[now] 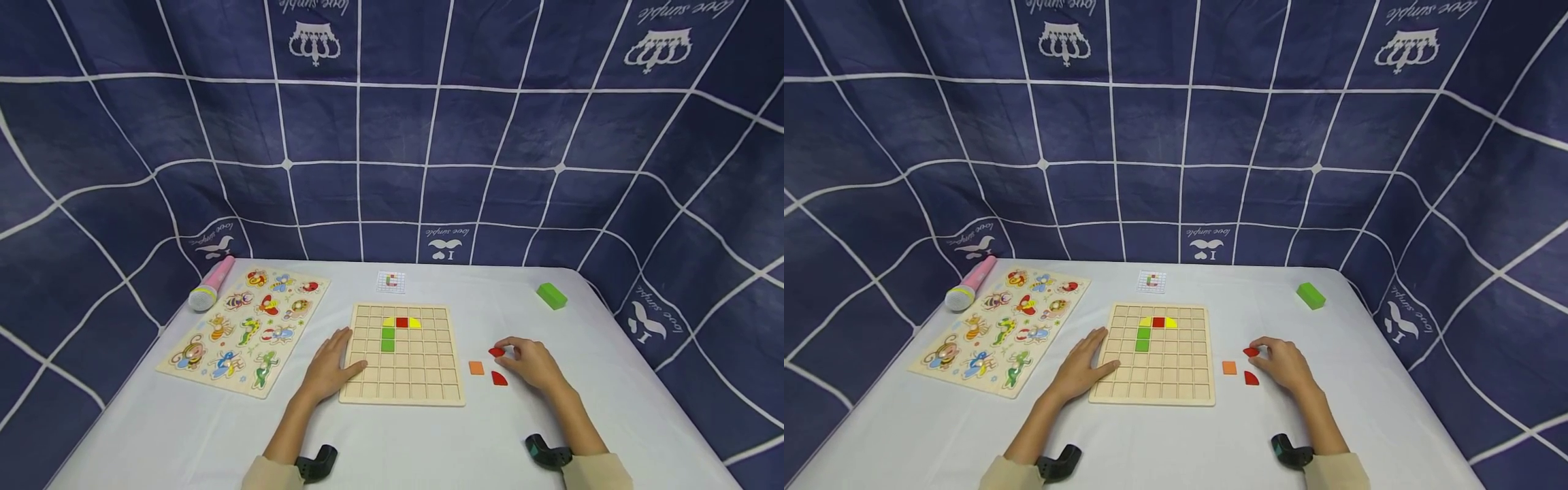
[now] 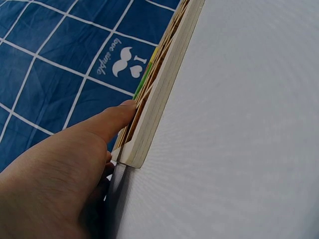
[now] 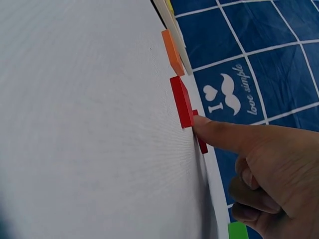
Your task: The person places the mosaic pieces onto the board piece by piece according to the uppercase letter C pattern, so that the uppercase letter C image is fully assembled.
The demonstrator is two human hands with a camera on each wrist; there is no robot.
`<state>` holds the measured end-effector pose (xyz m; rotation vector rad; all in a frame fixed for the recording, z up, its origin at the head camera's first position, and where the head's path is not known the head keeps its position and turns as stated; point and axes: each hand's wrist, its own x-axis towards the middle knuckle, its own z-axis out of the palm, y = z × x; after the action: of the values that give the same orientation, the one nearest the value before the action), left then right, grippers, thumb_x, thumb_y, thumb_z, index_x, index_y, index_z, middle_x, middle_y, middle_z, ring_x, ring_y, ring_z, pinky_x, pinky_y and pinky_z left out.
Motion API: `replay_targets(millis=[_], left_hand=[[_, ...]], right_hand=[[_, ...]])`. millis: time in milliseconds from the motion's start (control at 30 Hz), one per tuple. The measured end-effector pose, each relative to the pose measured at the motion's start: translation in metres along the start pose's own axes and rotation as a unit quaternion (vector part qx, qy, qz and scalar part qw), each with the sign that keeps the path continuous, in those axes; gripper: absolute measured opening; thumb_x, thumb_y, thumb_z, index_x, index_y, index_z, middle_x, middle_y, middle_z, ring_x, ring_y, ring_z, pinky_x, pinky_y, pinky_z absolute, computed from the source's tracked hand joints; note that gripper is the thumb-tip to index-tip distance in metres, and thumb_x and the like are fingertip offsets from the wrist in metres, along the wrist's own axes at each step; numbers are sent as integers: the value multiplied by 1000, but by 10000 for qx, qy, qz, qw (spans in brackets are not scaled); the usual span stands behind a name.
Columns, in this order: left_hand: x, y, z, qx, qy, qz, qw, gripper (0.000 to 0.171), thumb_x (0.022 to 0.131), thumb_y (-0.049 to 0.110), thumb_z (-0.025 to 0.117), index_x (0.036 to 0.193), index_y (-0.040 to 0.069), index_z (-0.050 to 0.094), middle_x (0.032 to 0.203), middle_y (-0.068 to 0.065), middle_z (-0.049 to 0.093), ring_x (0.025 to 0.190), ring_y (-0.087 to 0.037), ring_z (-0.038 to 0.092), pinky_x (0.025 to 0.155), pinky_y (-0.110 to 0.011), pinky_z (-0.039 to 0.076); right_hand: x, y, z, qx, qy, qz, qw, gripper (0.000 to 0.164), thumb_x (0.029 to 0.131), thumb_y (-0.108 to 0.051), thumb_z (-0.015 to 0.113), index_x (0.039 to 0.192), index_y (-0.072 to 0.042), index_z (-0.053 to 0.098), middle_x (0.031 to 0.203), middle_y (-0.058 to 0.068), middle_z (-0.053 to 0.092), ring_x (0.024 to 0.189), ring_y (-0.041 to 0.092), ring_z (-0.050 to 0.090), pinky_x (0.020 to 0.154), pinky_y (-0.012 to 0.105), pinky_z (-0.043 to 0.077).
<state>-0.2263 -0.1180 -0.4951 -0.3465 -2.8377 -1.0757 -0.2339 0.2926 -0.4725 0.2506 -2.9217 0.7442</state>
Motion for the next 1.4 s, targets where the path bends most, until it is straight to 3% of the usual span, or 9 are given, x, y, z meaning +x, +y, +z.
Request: replay_targets(millis=[300,500,1067,1400], left_hand=[[0,-1,2,23,25,46,10000,81,81,41,67,141,-3,33,146,-18,29,137,-32,19,112,-44,11],[0,-1,1,-2,25,1,10000,81,81,40,67,141,-2,33,146,-18,29,137,-32,18,112,-44,11],[0,0,0,-40,23,11,10000,80,81,40,67,140,-3,33,146,-19,30,137,-32,19,112,-44,11],[0,-2,1,-11,-11,8,10000,81,82,41,66,141,-2,32,146,-18,29,137,-32,18,112,-44,11]], right_hand=[[0,4,-2,-154,184,346,9991,31,77,-22,75,104,-9,68,56,0,40,50,15,34,46,27,27],[3,3,2,114,51,293,9995,35,76,-27,76,104,-9,68,54,0,38,49,14,32,45,25,26],[6,-2,7,199,-3,161,9997,37,72,-29,79,103,-12,69,52,-2,37,48,12,31,44,24,25],[6,-1,8,287,-25,285,9992,37,73,-31,78,104,-12,68,51,-2,37,48,12,30,44,25,24]])
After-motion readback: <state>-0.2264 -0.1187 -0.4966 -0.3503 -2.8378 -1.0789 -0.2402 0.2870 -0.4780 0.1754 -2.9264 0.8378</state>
